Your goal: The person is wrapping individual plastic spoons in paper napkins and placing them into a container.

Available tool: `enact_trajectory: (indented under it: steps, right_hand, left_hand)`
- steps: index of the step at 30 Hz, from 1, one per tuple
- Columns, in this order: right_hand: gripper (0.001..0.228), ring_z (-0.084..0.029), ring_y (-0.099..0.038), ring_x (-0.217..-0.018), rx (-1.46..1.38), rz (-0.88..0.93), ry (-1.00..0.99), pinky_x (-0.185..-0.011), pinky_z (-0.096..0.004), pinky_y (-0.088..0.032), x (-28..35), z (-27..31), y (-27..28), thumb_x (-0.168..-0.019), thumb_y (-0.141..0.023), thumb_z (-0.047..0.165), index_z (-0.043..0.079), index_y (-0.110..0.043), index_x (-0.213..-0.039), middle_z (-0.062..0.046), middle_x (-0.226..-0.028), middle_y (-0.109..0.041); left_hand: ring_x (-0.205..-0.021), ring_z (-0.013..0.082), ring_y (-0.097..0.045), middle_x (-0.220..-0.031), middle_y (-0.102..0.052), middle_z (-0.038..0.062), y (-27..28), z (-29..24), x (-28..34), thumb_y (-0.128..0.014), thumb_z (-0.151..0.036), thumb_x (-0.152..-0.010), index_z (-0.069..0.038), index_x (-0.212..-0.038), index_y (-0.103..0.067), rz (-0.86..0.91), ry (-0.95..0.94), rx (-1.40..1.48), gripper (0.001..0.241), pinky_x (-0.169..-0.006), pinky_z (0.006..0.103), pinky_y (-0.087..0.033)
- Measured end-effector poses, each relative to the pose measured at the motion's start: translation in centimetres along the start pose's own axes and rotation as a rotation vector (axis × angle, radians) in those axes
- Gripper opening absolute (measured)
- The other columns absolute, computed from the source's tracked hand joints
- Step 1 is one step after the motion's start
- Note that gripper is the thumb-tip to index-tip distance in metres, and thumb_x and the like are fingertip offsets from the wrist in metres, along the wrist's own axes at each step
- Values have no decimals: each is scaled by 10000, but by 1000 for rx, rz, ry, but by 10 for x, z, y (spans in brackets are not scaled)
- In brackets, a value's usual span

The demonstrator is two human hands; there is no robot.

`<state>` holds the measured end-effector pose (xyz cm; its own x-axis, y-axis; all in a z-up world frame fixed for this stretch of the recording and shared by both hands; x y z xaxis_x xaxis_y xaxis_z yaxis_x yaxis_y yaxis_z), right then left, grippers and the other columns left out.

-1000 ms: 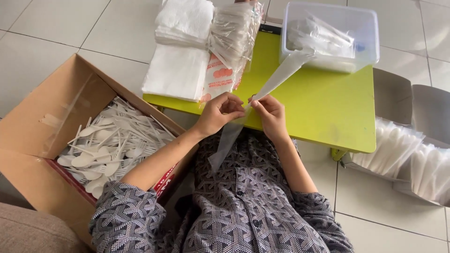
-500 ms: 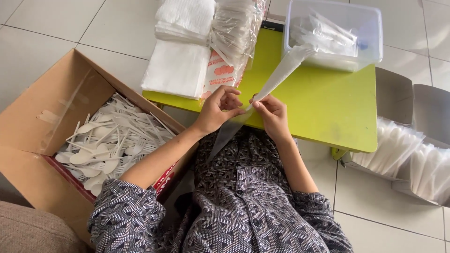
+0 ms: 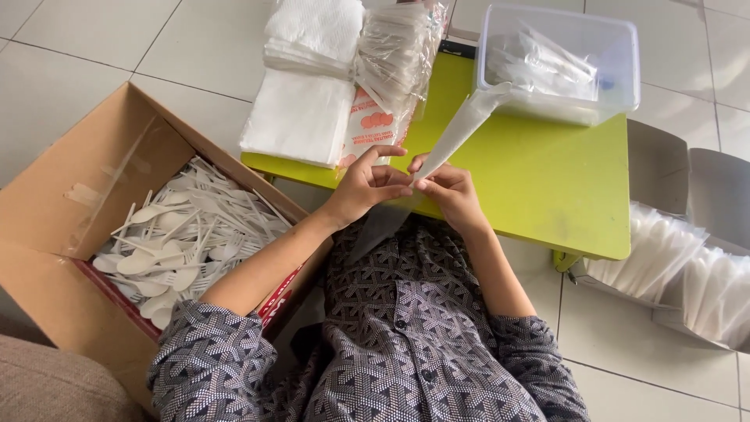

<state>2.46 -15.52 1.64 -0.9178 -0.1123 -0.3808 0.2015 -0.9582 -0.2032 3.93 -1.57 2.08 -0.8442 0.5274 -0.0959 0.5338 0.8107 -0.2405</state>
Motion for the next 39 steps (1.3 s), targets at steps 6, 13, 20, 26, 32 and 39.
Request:
enact_trajectory:
  steps: [6,13,20,26,32,39]
  right_hand:
    - [92,-291,-573,-1114,81,235,-42,-1051,-506,-430,-22,27,-20,-838,-812,11,0,-772,-920,-177,-1099,-620]
    - [105,-319,-593,-1148,217,164,-70,-1071,-537,-424,-28,22,-13,-876,-800,20,-53,-775,-948,-222,-1133,-606]
    - [171,-240,-583,-1064,313,-58,-120,-925,-435,-517,-23,46,-11,-909,-814,107,-54,-766,-941,-174,-1093,-582]
    - [129,-261,-607,-1146,338,-95,-99,-928,-379,-493,-17,56,-30,-913,-806,116,-11,-780,-911,-196,-1236,-611]
    - [204,-269,-637,-1116,291,-80,-76,-918,-394,-529,-15,48,-26,-908,-805,109,-52,-747,-1019,-217,-1238,-624]
    - [902,-116,-643,-998,-199,-120,-42,-852,-259,-561,-20,37,1,-947,-745,329,46,-234,-1634,-104,-1181,-660]
  left_hand:
    - [-940,202,-743,-1073,-756,155,3,17,-2,-825,-100,-859,-91,-1439,-461,80,176,209,685,-894,346,-615]
    - [-938,158,-727,-971,-754,72,17,36,-4,-797,-278,-912,-90,-1028,-680,-40,213,100,250,-972,381,-573]
    - [-1000,162,-735,-1038,-771,70,10,12,-2,-799,-356,-902,-125,-1163,-734,16,171,88,354,-997,375,-549]
    - [-927,144,-747,-973,-782,68,16,26,-5,-831,-266,-878,-98,-1127,-744,-32,138,106,313,-906,290,-600]
    - [-899,173,-743,-933,-763,94,20,36,-6,-814,-188,-896,-66,-1107,-734,-10,140,201,256,-885,321,-614]
    - [-687,30,-633,-791,-726,24,16,5,-2,-830,-193,-875,-107,-1020,-761,-4,48,125,182,-771,241,-625]
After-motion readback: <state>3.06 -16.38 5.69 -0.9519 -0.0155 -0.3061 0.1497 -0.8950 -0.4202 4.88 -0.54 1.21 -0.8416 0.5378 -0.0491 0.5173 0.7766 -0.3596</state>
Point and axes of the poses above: each hand's wrist, its own x-axis away from the middle knuckle, its own y-axis out of the back of the hand, z = x × y, the point moved 10 cm from there along -x, towards the middle knuckle
